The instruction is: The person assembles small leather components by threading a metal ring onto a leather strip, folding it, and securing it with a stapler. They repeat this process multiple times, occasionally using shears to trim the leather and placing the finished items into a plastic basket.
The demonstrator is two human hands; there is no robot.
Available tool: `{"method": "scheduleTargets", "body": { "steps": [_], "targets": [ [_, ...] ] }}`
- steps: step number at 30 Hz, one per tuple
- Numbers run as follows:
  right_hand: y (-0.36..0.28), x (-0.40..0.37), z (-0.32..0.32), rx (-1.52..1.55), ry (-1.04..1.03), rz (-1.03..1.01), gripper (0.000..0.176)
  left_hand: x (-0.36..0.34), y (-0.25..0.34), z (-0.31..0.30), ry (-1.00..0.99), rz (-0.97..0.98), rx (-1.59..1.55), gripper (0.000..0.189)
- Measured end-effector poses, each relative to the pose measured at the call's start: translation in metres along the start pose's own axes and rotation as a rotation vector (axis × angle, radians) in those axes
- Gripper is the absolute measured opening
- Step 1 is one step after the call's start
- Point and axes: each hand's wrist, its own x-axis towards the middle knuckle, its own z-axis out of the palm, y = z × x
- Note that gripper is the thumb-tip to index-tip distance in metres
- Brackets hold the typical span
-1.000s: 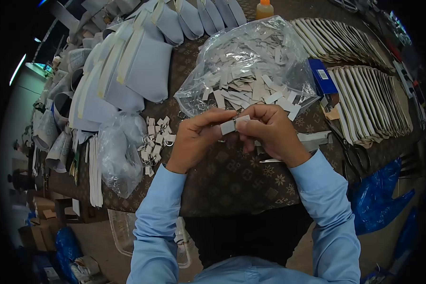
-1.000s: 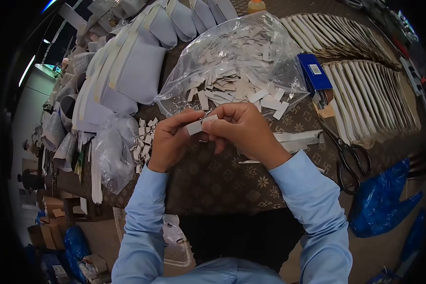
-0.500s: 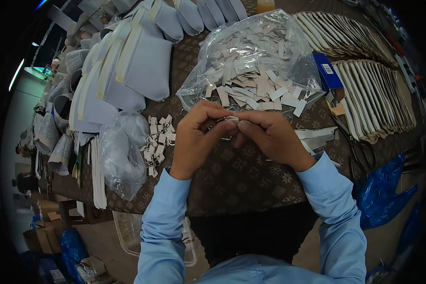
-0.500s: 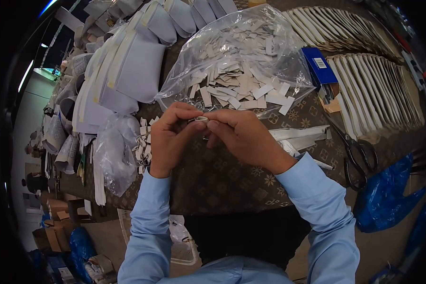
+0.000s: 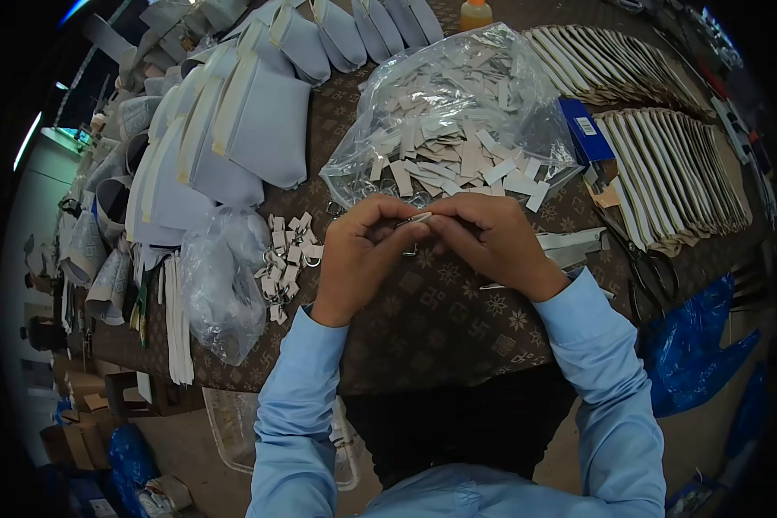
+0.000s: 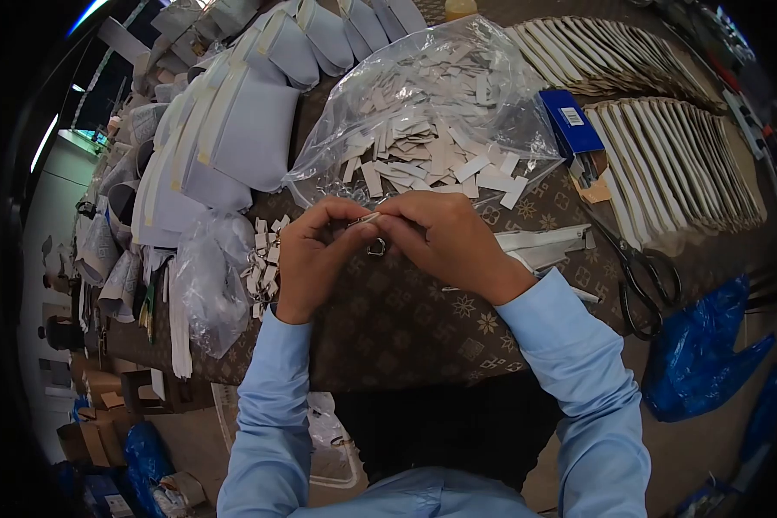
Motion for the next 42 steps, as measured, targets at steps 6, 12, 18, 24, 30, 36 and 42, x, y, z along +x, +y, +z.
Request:
{"method": "scheduleTargets", "body": {
  "steps": [6, 12, 18, 24, 30, 36, 42],
  "targets": [
    [-0.006, -0.002, -0.005, 0.028, -0.088, 0.152, 0.013, 0.000, 0.007, -0.001, -0.079, -0.099, -0.148, 0.014],
    [-0.019, -0.051, -0.041, -0.392, 0.110, -0.031, 0.036, -0.019, -0.013, 0.023, -0.085, 0.100, 0.147, 0.017],
    [-0.017, -0.113, -0.089, -1.139, -0.079, -0.001, 0.074, -0.036, -0.024, 0.039, -0.139, 0.342, 0.317, 0.013],
    [-0.008, -0.105, -0.088, -1.082, -0.120, 0.058, 0.079, -0.038, -0.029, 0.053, -0.097, 0.404, 0.429, 0.013],
    [0.003, -0.099, -0.091, -1.085, -0.113, -0.029, 0.076, -0.037, -0.030, 0.058, -0.051, 0.366, 0.412, 0.013],
    [0.004, -0.097, -0.092, -1.081, -0.110, -0.065, 0.074, -0.035, -0.029, 0.058, -0.052, 0.332, 0.416, 0.014],
    [0.007, -0.094, -0.092, -1.079, -0.109, -0.103, 0.072, -0.033, -0.028, 0.057, -0.047, 0.356, 0.431, 0.016]
  ]
}}
